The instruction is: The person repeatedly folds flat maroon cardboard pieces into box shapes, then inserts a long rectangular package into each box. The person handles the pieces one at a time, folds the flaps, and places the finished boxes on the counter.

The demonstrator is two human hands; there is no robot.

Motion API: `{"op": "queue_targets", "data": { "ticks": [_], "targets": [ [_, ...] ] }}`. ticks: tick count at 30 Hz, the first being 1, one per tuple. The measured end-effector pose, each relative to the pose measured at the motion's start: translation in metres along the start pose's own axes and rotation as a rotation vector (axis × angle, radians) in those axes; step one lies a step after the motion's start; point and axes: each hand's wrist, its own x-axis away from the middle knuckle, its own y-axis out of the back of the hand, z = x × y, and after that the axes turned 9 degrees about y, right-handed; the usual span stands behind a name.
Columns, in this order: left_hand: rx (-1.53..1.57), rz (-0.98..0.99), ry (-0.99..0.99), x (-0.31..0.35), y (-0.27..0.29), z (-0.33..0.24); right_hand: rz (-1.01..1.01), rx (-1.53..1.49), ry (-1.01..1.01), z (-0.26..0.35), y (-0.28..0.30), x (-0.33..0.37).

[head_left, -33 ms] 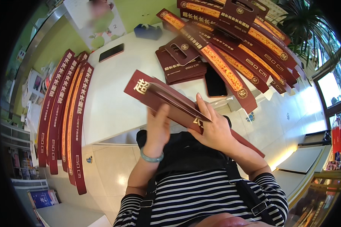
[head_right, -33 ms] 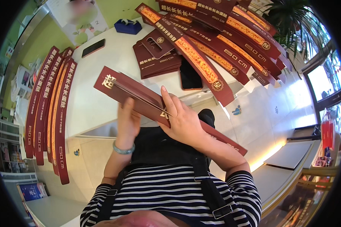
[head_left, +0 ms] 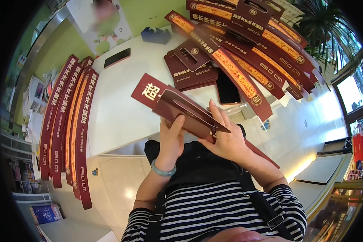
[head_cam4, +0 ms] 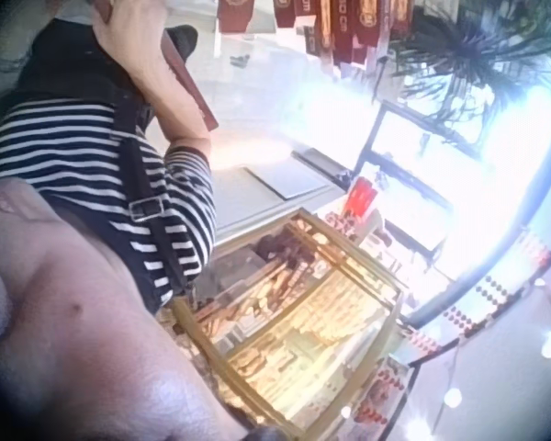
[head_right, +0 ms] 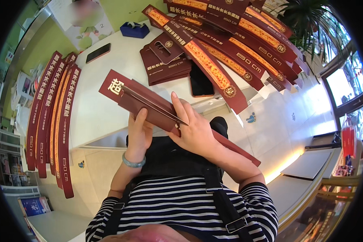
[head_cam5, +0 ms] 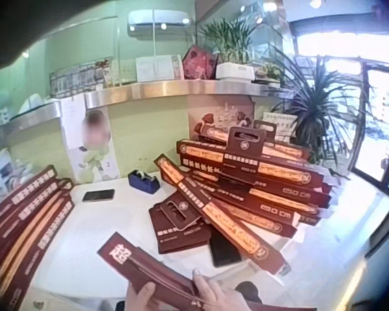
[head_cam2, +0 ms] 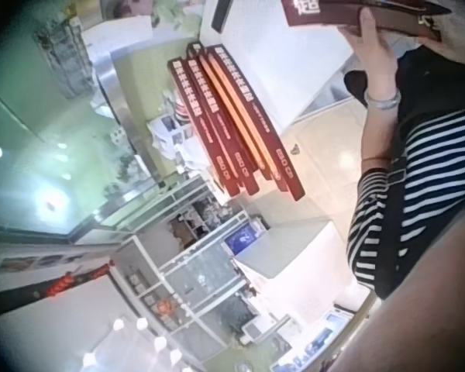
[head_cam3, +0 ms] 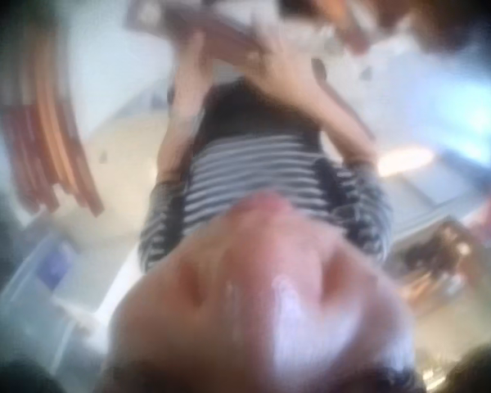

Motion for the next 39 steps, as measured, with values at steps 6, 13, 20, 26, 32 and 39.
{"op": "queue_targets", "data": {
  "ticks": [6,13,20,26,32,39],
  "targets": [
    [0.103,-0.066,-0.214,-0.031,0.056,-0.097,0.091,0.160,-0.020,-0.020,0.042,0.057],
    [-0.053,0.145,0.013,-0.033,0.007,-0.059,-0.033,0.251,0.085,-0.021,0.086,0.014],
    [-0.481,0.115,-0.111,-0.020,-0.008,-0.069,-0.064,0.511,-0.187,-0.157,0.152,-0.078],
    [-0.659,0.115,-0.111,-0.005,-0.003,-0.046,-0.031,1.158,-0.222,-0.209,0.093,-0.121],
    [-0.679,0.013,-0.100,0.000,0.023,-0.034,0.282,0.179,0.361,-0.093,-0.005,-0.128],
    [-0.711,-0.073,0.089,-0.067,0.036,-0.044,0.339,0.572,-0.153,-0.105,-0.052,-0.137]
  ]
}}
